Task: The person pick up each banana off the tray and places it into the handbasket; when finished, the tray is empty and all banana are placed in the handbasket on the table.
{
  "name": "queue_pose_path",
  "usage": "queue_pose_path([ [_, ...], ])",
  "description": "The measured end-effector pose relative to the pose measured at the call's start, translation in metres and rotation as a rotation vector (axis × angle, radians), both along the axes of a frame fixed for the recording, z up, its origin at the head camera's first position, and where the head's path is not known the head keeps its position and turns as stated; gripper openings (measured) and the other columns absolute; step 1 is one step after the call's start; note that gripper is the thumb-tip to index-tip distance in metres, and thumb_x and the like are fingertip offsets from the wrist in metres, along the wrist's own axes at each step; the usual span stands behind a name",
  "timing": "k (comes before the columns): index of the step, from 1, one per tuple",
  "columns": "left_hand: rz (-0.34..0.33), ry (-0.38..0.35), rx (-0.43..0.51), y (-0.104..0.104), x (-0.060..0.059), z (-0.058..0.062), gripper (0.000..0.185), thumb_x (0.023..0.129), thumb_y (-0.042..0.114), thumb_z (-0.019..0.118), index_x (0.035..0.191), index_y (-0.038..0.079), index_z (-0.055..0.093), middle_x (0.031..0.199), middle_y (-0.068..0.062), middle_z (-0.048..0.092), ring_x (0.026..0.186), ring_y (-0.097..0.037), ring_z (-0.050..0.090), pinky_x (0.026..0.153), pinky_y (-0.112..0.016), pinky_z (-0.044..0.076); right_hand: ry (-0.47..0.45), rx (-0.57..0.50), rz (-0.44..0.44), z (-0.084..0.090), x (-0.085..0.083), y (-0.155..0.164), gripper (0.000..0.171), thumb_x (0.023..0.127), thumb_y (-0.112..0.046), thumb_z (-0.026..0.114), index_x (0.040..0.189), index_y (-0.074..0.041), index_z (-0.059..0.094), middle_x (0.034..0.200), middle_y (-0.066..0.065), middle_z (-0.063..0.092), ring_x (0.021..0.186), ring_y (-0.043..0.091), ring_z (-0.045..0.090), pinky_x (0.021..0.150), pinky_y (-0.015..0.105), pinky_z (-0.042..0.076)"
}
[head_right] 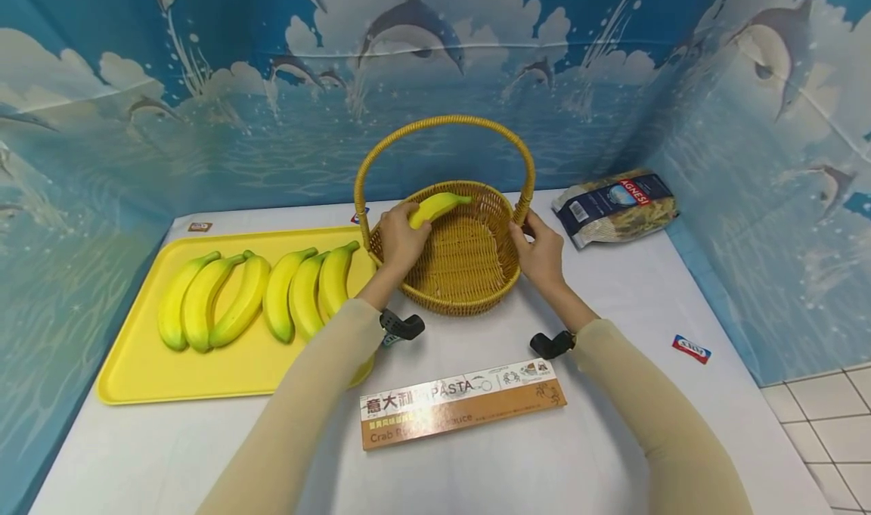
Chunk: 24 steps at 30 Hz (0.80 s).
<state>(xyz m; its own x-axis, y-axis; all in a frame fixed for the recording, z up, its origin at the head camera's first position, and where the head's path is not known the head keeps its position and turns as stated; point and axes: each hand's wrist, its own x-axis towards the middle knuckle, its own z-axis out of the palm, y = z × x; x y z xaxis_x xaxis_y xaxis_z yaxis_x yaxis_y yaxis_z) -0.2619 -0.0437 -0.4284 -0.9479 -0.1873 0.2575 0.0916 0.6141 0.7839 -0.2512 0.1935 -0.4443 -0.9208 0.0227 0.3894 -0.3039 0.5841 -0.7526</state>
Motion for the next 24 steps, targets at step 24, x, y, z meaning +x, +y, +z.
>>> queue_pose_path([
  [24, -0.259, 0.167, -0.04, -0.008, 0.052, 0.019, 0.042, 0.09, 0.017, 0.065, 0.131, 0.007, 0.061, 0.13, -0.014, 0.059, 0.12, -0.029, 0.052, 0.102, -0.047, 0.042, 0.004, 0.021, -0.017, 0.001, 0.0, -0.001, 0.036, 0.099, -0.024, 0.057, 0.128, -0.002, 0.062, 0.115, 0.02, 0.069, 0.108, 0.033, 0.067, 0.085, 0.05, 0.054],
])
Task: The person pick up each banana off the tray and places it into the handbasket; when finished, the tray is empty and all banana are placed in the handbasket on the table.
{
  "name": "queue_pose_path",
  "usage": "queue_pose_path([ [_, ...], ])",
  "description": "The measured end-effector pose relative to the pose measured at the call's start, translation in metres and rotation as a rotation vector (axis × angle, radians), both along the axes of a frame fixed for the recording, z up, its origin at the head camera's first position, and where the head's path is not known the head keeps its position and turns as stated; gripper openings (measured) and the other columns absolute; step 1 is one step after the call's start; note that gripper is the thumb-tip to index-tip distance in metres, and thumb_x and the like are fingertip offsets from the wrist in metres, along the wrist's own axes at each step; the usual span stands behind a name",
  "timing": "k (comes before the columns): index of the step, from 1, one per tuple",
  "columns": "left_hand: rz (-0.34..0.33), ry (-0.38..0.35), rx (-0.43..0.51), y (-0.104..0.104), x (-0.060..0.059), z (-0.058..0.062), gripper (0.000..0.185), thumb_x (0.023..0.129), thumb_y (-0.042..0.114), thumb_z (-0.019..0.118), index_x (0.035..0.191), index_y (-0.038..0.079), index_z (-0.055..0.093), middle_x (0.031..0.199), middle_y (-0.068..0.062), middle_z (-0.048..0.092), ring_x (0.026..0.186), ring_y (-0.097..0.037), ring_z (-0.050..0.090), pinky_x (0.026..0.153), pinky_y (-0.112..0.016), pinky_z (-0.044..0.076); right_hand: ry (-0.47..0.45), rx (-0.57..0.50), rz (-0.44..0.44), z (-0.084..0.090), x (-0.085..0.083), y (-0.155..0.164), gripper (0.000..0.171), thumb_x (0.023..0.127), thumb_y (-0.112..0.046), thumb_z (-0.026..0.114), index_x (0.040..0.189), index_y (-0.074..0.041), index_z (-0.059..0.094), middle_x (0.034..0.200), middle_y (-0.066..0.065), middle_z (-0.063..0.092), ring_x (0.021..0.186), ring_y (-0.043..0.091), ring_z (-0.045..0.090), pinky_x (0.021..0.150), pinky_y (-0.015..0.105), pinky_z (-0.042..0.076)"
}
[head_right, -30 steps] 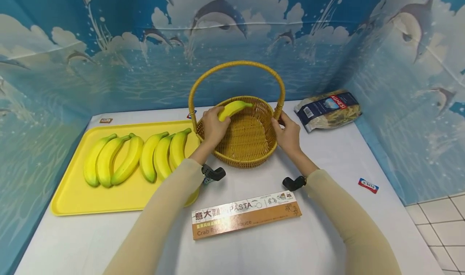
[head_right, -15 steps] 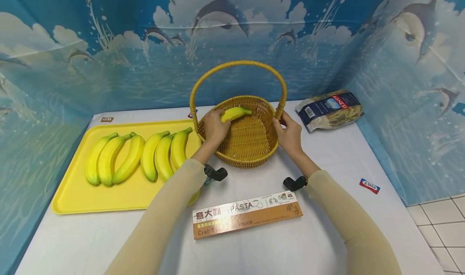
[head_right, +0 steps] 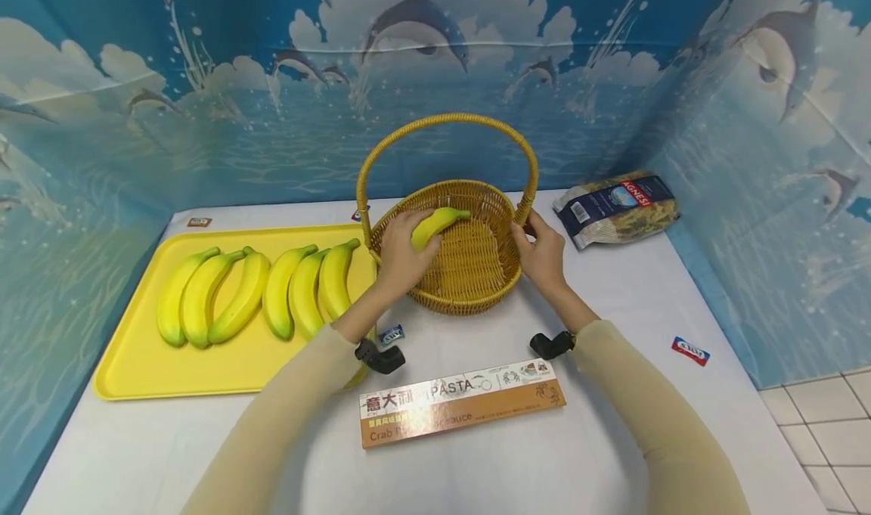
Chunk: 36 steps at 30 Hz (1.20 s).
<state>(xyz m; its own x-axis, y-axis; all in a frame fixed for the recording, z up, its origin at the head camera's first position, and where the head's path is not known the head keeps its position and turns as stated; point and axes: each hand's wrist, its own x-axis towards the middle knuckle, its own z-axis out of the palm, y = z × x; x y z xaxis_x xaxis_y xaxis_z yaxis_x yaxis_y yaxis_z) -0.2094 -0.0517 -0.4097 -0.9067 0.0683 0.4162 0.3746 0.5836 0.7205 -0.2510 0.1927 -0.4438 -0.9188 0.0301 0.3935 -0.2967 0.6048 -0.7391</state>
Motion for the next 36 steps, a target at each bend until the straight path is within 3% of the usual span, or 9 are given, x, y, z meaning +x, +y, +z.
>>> queue_pose_path([
  [4, -0.106, 0.095, 0.081, -0.025, 0.052, 0.01, 0.045, 0.088, 0.018, 0.067, 0.13, 0.004, 0.061, 0.129, -0.015, 0.059, 0.12, -0.029, 0.052, 0.101, -0.049, 0.043, -0.001, 0.0, 0.003, -0.001, 0.0, 0.0, 0.038, 0.099, -0.025, 0.057, 0.131, -0.005, 0.06, 0.117, 0.02, 0.069, 0.108, 0.032, 0.067, 0.084, 0.045, 0.056],
  [7, -0.074, 0.195, 0.126, -0.059, 0.081, 0.013, 0.046, 0.084, 0.014, 0.07, 0.127, 0.001, 0.062, 0.127, -0.018, 0.061, 0.118, -0.031, 0.054, 0.096, -0.044, 0.047, 0.003, 0.001, 0.003, -0.001, 0.0, 0.001, 0.038, 0.099, -0.025, 0.057, 0.132, -0.005, 0.06, 0.116, 0.02, 0.069, 0.108, 0.032, 0.067, 0.083, 0.04, 0.057],
  [10, 0.063, 0.261, 0.166, -0.106, 0.095, 0.015, 0.047, 0.081, 0.008, 0.072, 0.126, 0.0, 0.063, 0.126, -0.019, 0.062, 0.117, -0.03, 0.055, 0.092, -0.035, 0.048, 0.006, -0.001, -0.001, -0.001, 0.0, 0.002, 0.038, 0.099, -0.025, 0.057, 0.131, -0.005, 0.061, 0.116, 0.02, 0.069, 0.107, 0.032, 0.067, 0.083, 0.038, 0.057],
  [16, 0.513, 0.269, 0.23, -0.217, 0.11, 0.015, 0.049, 0.081, 0.001, 0.072, 0.129, 0.002, 0.062, 0.123, -0.018, 0.06, 0.109, -0.004, 0.049, 0.089, -0.019, 0.039, 0.005, -0.006, 0.0, -0.003, 0.0, 0.001, 0.037, 0.099, -0.023, 0.057, 0.13, -0.003, 0.061, 0.117, 0.022, 0.069, 0.108, 0.033, 0.067, 0.085, 0.043, 0.055],
  [20, 0.734, 0.188, 0.24, -0.269, 0.123, 0.007, 0.051, 0.087, 0.013, 0.069, 0.136, 0.013, 0.058, 0.129, -0.009, 0.055, 0.109, 0.001, 0.043, 0.09, -0.022, 0.036, 0.004, -0.004, 0.003, -0.003, -0.001, 0.0, 0.037, 0.1, -0.023, 0.056, 0.131, -0.004, 0.06, 0.117, 0.022, 0.068, 0.109, 0.034, 0.066, 0.086, 0.047, 0.054],
  [24, 0.837, 0.039, 0.247, -0.297, 0.127, -0.005, 0.054, 0.091, 0.025, 0.066, 0.142, 0.021, 0.052, 0.137, -0.004, 0.049, 0.114, -0.004, 0.04, 0.094, -0.027, 0.035, -0.004, 0.001, -0.002, -0.003, 0.0, 0.0, 0.038, 0.1, -0.024, 0.056, 0.133, -0.005, 0.059, 0.118, 0.022, 0.068, 0.109, 0.034, 0.067, 0.085, 0.044, 0.055],
  [29, 0.853, -0.128, 0.269, -0.313, 0.122, -0.023, 0.057, 0.093, 0.03, 0.063, 0.146, 0.02, 0.046, 0.144, -0.009, 0.041, 0.123, -0.016, 0.039, 0.101, -0.034, 0.034, -0.022, 0.005, -0.006, -0.002, 0.001, 0.001, 0.04, 0.1, -0.024, 0.056, 0.135, -0.006, 0.058, 0.12, 0.02, 0.067, 0.109, 0.033, 0.067, 0.083, 0.04, 0.056],
  [36, 0.779, -0.282, 0.203, -0.331, 0.116, -0.052, 0.057, 0.099, 0.031, 0.053, 0.151, 0.013, 0.039, 0.15, -0.018, 0.034, 0.13, -0.035, 0.036, 0.106, -0.049, 0.032, -0.022, 0.008, -0.005, -0.001, 0.0, 0.001, 0.04, 0.1, -0.024, 0.056, 0.135, -0.006, 0.058, 0.12, 0.019, 0.068, 0.109, 0.032, 0.067, 0.083, 0.042, 0.056],
])
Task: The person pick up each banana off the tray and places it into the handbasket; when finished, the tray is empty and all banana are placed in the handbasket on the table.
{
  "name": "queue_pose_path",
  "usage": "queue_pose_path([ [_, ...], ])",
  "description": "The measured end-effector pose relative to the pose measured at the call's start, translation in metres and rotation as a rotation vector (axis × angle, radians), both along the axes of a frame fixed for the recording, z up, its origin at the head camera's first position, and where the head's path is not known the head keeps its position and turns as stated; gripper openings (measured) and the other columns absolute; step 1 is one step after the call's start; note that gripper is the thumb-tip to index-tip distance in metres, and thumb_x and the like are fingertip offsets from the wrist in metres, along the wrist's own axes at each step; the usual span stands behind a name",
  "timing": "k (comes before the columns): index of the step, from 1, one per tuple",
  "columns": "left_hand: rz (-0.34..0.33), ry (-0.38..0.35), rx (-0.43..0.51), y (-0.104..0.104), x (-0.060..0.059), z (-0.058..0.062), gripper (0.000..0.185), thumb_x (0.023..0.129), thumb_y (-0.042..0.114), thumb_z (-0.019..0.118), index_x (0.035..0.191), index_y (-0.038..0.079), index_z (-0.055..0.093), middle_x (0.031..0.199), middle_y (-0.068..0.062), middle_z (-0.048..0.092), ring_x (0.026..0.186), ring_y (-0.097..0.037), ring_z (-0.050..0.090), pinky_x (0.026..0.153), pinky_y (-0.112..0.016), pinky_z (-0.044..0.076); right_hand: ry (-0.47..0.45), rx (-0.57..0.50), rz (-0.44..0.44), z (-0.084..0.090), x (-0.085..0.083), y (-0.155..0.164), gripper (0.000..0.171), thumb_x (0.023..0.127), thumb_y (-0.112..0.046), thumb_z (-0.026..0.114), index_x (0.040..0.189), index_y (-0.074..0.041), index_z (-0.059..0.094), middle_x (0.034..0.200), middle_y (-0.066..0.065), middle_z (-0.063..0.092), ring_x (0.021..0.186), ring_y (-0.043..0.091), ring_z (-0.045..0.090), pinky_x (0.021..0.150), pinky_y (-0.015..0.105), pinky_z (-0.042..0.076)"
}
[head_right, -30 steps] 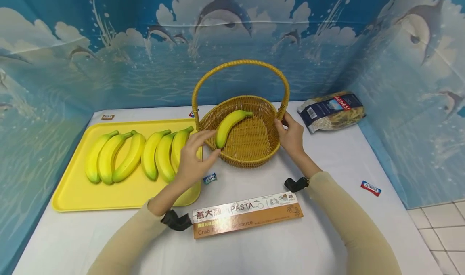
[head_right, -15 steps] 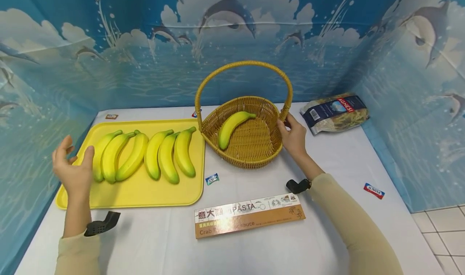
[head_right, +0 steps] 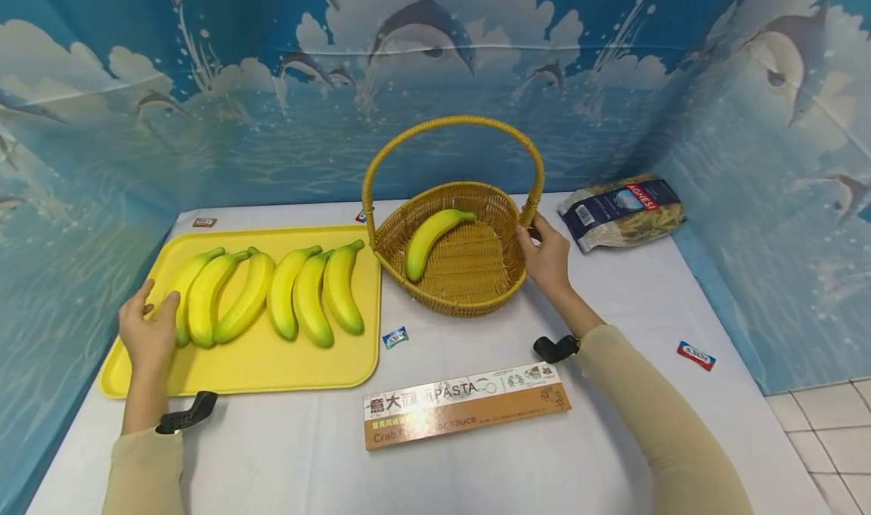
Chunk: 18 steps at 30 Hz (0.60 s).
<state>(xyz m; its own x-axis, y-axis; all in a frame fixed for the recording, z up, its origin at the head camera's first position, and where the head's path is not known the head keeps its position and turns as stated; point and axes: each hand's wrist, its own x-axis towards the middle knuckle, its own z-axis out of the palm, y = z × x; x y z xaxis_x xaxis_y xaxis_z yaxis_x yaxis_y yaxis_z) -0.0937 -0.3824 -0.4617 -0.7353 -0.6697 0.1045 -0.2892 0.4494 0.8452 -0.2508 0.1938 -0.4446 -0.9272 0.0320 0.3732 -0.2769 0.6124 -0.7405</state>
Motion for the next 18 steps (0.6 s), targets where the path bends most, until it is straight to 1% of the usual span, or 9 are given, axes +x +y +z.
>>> queue_pose_path([
  [3, -0.027, -0.057, -0.016, -0.006, -0.001, -0.01, 0.057, 0.1, 0.031, 0.051, 0.151, 0.008, 0.038, 0.148, -0.024, 0.037, 0.131, -0.042, 0.038, 0.109, -0.054, 0.031, 0.001, -0.002, 0.001, 0.0, 0.001, 0.0, 0.04, 0.1, -0.024, 0.056, 0.135, -0.006, 0.058, 0.12, 0.019, 0.068, 0.108, 0.032, 0.067, 0.083, 0.042, 0.056],
  [5, -0.013, -0.082, -0.022, -0.01, -0.001, -0.015, 0.057, 0.1, 0.031, 0.052, 0.149, 0.007, 0.04, 0.144, -0.026, 0.041, 0.128, -0.041, 0.042, 0.108, -0.053, 0.033, 0.005, 0.0, 0.0, 0.0, 0.001, -0.001, 0.04, 0.1, -0.025, 0.056, 0.135, -0.006, 0.058, 0.12, 0.019, 0.068, 0.108, 0.032, 0.067, 0.084, 0.042, 0.056],
  [7, 0.016, -0.098, -0.025, -0.011, -0.003, -0.019, 0.056, 0.099, 0.032, 0.053, 0.148, 0.007, 0.042, 0.14, -0.026, 0.046, 0.122, -0.037, 0.045, 0.106, -0.05, 0.034, 0.009, -0.003, 0.001, 0.0, 0.001, 0.0, 0.04, 0.1, -0.024, 0.056, 0.135, -0.006, 0.058, 0.12, 0.019, 0.068, 0.108, 0.032, 0.067, 0.084, 0.043, 0.056],
  [8, 0.037, -0.096, -0.026, -0.011, -0.004, -0.02, 0.055, 0.099, 0.031, 0.054, 0.146, 0.007, 0.045, 0.138, -0.025, 0.049, 0.117, -0.033, 0.047, 0.105, -0.049, 0.034, 0.013, -0.004, 0.001, 0.0, 0.001, 0.0, 0.039, 0.1, -0.024, 0.056, 0.134, -0.005, 0.059, 0.12, 0.02, 0.068, 0.108, 0.032, 0.067, 0.084, 0.043, 0.056],
  [10, 0.083, -0.088, -0.007, -0.01, -0.006, -0.021, 0.054, 0.097, 0.032, 0.058, 0.144, 0.008, 0.049, 0.135, -0.022, 0.052, 0.108, -0.02, 0.047, 0.103, -0.044, 0.035, 0.017, -0.005, -0.002, 0.0, 0.001, 0.001, 0.039, 0.1, -0.024, 0.056, 0.134, -0.005, 0.059, 0.119, 0.02, 0.068, 0.108, 0.033, 0.067, 0.084, 0.042, 0.056],
  [12, 0.142, -0.087, 0.032, -0.009, -0.007, -0.02, 0.054, 0.094, 0.034, 0.061, 0.142, 0.011, 0.052, 0.135, -0.017, 0.055, 0.101, -0.008, 0.046, 0.103, -0.038, 0.037, 0.017, -0.008, -0.004, 0.0, 0.001, 0.001, 0.039, 0.099, -0.023, 0.056, 0.134, -0.006, 0.059, 0.12, 0.02, 0.068, 0.108, 0.032, 0.067, 0.084, 0.042, 0.056],
  [14, 0.208, -0.081, 0.091, -0.008, -0.006, -0.015, 0.054, 0.091, 0.035, 0.064, 0.14, 0.013, 0.056, 0.132, -0.01, 0.057, 0.096, 0.001, 0.043, 0.101, -0.031, 0.039, 0.014, -0.008, -0.002, -0.001, 0.001, 0.001, 0.039, 0.099, -0.023, 0.056, 0.134, -0.005, 0.059, 0.12, 0.02, 0.068, 0.108, 0.033, 0.067, 0.083, 0.042, 0.056],
  [16, 0.265, -0.053, 0.158, -0.005, -0.004, -0.006, 0.053, 0.089, 0.037, 0.067, 0.137, 0.016, 0.059, 0.127, 0.0, 0.059, 0.093, 0.005, 0.042, 0.096, -0.024, 0.041, 0.008, -0.001, 0.005, -0.002, 0.0, 0.002, 0.039, 0.1, -0.024, 0.055, 0.135, -0.005, 0.058, 0.121, 0.02, 0.067, 0.109, 0.033, 0.067, 0.084, 0.043, 0.056],
  [18, 0.29, 0.013, 0.219, 0.001, -0.001, 0.007, 0.05, 0.087, 0.035, 0.07, 0.133, 0.018, 0.062, 0.118, 0.01, 0.06, 0.092, 0.006, 0.044, 0.09, -0.019, 0.042, 0.007, 0.0, 0.005, -0.002, -0.001, 0.002, 0.039, 0.1, -0.024, 0.055, 0.134, -0.005, 0.059, 0.121, 0.02, 0.067, 0.109, 0.033, 0.067, 0.084, 0.044, 0.056],
])
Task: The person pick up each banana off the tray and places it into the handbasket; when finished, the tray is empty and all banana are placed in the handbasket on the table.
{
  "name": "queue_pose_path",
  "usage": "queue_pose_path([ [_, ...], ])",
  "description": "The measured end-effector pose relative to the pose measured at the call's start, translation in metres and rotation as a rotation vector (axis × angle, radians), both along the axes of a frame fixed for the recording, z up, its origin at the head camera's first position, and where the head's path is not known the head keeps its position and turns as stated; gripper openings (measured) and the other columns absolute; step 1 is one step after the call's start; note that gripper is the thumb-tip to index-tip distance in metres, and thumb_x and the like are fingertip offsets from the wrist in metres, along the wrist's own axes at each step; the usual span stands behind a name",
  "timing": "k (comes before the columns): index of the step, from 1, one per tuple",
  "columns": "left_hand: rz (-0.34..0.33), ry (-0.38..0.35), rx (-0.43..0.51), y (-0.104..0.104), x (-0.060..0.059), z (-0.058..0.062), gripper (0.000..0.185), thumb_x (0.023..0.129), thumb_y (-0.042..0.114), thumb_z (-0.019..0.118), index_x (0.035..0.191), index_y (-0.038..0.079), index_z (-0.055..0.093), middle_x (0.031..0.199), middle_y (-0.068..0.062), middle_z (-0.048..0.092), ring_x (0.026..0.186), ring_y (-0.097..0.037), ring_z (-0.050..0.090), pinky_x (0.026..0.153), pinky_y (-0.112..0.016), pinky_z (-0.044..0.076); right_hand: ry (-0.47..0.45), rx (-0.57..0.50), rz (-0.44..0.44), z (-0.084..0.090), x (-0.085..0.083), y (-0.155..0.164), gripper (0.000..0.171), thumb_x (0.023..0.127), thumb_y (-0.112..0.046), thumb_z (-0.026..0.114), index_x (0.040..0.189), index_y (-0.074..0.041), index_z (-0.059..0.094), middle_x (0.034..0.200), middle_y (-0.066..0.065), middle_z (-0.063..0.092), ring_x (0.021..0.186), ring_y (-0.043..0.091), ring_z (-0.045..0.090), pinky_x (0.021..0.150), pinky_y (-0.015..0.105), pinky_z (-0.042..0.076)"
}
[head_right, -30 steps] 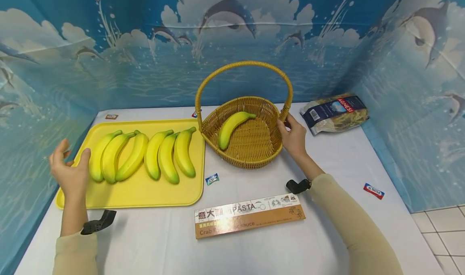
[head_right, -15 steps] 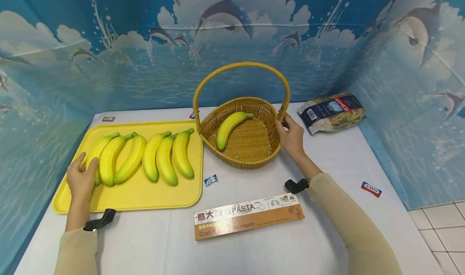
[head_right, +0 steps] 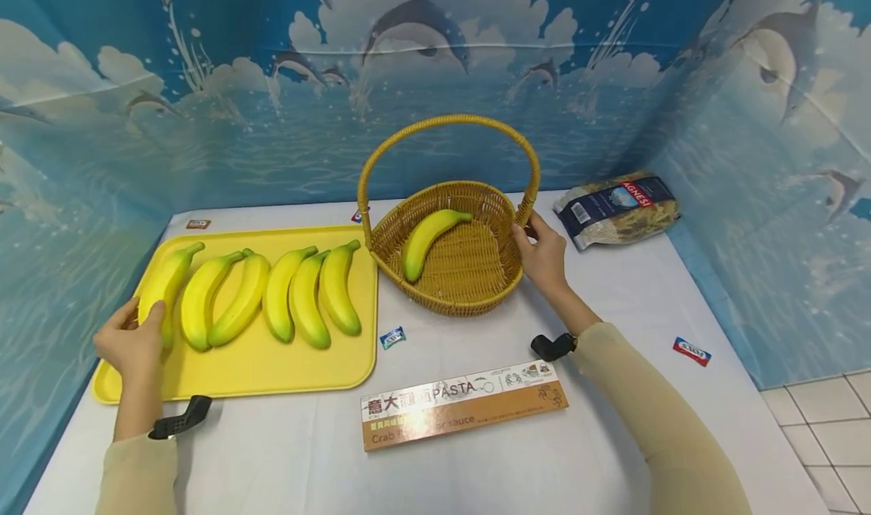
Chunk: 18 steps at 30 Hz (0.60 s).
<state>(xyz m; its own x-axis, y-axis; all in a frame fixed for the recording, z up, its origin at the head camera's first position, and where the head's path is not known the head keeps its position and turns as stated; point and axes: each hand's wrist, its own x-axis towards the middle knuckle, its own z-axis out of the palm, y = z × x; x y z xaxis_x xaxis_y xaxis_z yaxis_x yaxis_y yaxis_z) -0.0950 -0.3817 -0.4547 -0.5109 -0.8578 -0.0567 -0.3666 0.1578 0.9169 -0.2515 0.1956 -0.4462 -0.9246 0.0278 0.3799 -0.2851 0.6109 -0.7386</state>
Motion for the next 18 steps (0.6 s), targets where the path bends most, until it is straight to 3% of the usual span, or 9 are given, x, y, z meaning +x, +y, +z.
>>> queue_pose_path([
  [3, -0.011, 0.16, -0.001, 0.013, 0.006, 0.026, 0.045, 0.085, 0.031, 0.075, 0.127, 0.019, 0.067, 0.105, 0.019, 0.062, 0.09, 0.004, 0.049, 0.083, -0.015, 0.04, 0.001, -0.007, -0.001, 0.0, 0.0, -0.003, 0.038, 0.1, -0.023, 0.056, 0.133, -0.005, 0.059, 0.12, 0.019, 0.068, 0.109, 0.032, 0.067, 0.085, 0.044, 0.055],
  [6, -0.08, 0.367, -0.067, 0.039, 0.012, 0.053, 0.038, 0.083, 0.021, 0.077, 0.12, 0.015, 0.071, 0.098, 0.018, 0.066, 0.088, 0.0, 0.055, 0.078, -0.014, 0.042, 0.0, -0.013, -0.005, 0.0, 0.0, -0.002, 0.039, 0.099, -0.024, 0.056, 0.133, -0.006, 0.059, 0.12, 0.019, 0.068, 0.109, 0.032, 0.067, 0.085, 0.041, 0.056],
  [9, -0.224, 0.667, -0.102, 0.073, 0.02, 0.076, 0.036, 0.08, 0.003, 0.076, 0.116, 0.0, 0.071, 0.1, 0.006, 0.071, 0.089, -0.008, 0.061, 0.077, -0.014, 0.047, 0.0, -0.011, 0.004, -0.001, -0.001, -0.002, 0.04, 0.1, -0.026, 0.056, 0.134, -0.006, 0.059, 0.121, 0.019, 0.068, 0.11, 0.032, 0.066, 0.084, 0.038, 0.056],
  [12, -0.423, 0.882, -0.143, 0.113, 0.025, 0.093, 0.038, 0.076, -0.012, 0.071, 0.114, -0.012, 0.067, 0.103, -0.005, 0.071, 0.092, -0.017, 0.063, 0.076, -0.018, 0.052, 0.011, -0.015, 0.008, -0.001, -0.002, -0.001, 0.04, 0.099, -0.025, 0.056, 0.134, -0.006, 0.059, 0.12, 0.019, 0.068, 0.11, 0.032, 0.067, 0.084, 0.036, 0.057],
  [14, -0.533, 0.905, -0.174, 0.139, 0.025, 0.1, 0.039, 0.074, -0.014, 0.07, 0.113, -0.014, 0.067, 0.104, -0.005, 0.069, 0.094, -0.017, 0.062, 0.077, -0.018, 0.05, 0.021, -0.017, 0.008, -0.001, -0.002, -0.001, 0.039, 0.099, -0.024, 0.057, 0.134, -0.006, 0.059, 0.119, 0.02, 0.068, 0.108, 0.032, 0.067, 0.083, 0.032, 0.057],
  [18, -0.71, 0.8, -0.268, 0.19, 0.018, 0.102, 0.04, 0.075, -0.006, 0.074, 0.114, -0.006, 0.069, 0.108, -0.007, 0.068, 0.096, -0.013, 0.06, 0.076, -0.017, 0.049, 0.039, -0.023, 0.016, -0.002, -0.002, -0.002, 0.039, 0.098, -0.022, 0.058, 0.133, -0.005, 0.06, 0.117, 0.021, 0.069, 0.106, 0.033, 0.068, 0.079, 0.019, 0.055],
])
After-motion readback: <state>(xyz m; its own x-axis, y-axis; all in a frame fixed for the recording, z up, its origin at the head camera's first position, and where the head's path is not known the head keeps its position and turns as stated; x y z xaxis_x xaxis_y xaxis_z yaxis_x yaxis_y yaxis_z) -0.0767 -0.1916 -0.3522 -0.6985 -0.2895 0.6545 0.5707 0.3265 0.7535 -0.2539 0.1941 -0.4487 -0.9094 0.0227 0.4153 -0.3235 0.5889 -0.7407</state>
